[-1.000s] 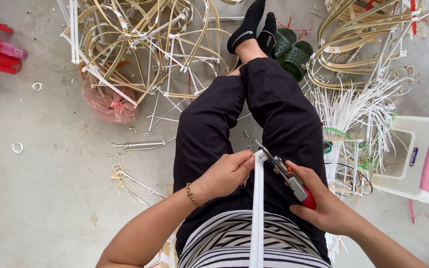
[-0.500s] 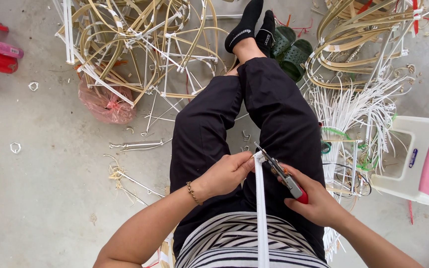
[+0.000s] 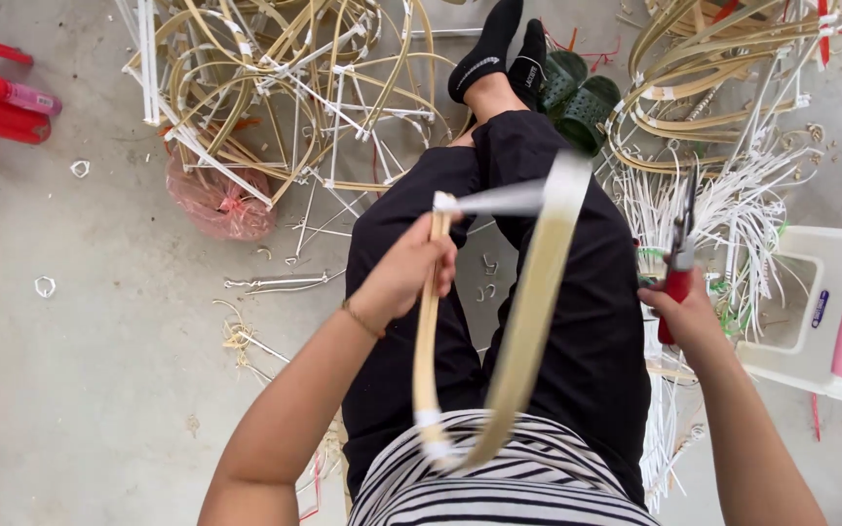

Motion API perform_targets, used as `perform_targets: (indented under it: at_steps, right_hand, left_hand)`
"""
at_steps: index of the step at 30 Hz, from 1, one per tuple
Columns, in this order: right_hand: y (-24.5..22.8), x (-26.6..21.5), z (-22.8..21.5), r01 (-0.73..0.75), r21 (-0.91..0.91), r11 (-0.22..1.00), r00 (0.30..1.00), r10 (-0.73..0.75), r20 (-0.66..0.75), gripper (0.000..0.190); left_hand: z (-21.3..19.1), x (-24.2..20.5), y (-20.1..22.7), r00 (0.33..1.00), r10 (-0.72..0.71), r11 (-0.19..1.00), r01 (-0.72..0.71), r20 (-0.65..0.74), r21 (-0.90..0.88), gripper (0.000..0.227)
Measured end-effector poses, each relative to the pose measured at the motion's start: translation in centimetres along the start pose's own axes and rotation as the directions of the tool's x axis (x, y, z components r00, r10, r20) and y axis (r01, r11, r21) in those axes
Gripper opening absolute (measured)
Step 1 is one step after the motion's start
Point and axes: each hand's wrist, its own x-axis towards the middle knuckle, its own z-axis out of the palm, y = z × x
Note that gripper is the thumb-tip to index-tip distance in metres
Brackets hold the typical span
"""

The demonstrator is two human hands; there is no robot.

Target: Cutting and assembling bamboo/wood frame components for furniture manufacturing.

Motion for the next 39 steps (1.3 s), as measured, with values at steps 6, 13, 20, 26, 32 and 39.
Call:
perform_targets:
  at_steps: [6, 13, 20, 26, 32, 39]
  right_hand:
    - [14.7, 4.9, 1.2, -0.288, -0.462, 0.839, 0.947, 0.18, -0.264, 0.088]
    - [-13.4, -5.8, 1.4, 0.586, -0.645, 0.491, 0.572, -0.814, -0.1, 0.092]
    - [-24.5, -10.1, 3.8, 0.966, -0.256, 0.035, 0.159, -0.863, 0.479, 0.036]
    - [-25.2, -9.5, 3.6, 0.774, -0.223, 0.593, 0.626, -0.77, 0.125, 0.018]
    - [-23.6, -7.2, 4.2, 0.552, 0.147, 0.821, 0.804, -0.571, 0.167, 0.02]
    - [-26.1, -9.7, 5.8, 0.738, 0.073, 0.671, 0.638, -0.73, 0.245, 0.039]
  left_hand:
    - [-2.7, 3.9, 0.1, 0.97, -0.049, 0.998, 0.041, -0.24, -0.037, 0.023]
    - [-3.6, 5.1, 0.1, 0.948, -0.164, 0.972, 0.203, -0.272, 0.119, 0.012]
    - [-1.8, 1.5, 4.1, 0.948, -0.266, 0.849, 0.317, -0.177, 0.423, 0.031]
    - [-1.4, -5.6, 7.8, 0.804, 0.594, 0.541, -0.436, 0.04, 0.719, 0.065]
    - [3.9, -10.4, 10.6, 0.435, 0.788, 0.076, -0.772, 0.436, 0.631, 0.055]
    - [5.4, -7.0, 5.8, 0.659, 0.691, 0.477, -0.724, 0.295, 0.498, 0.024]
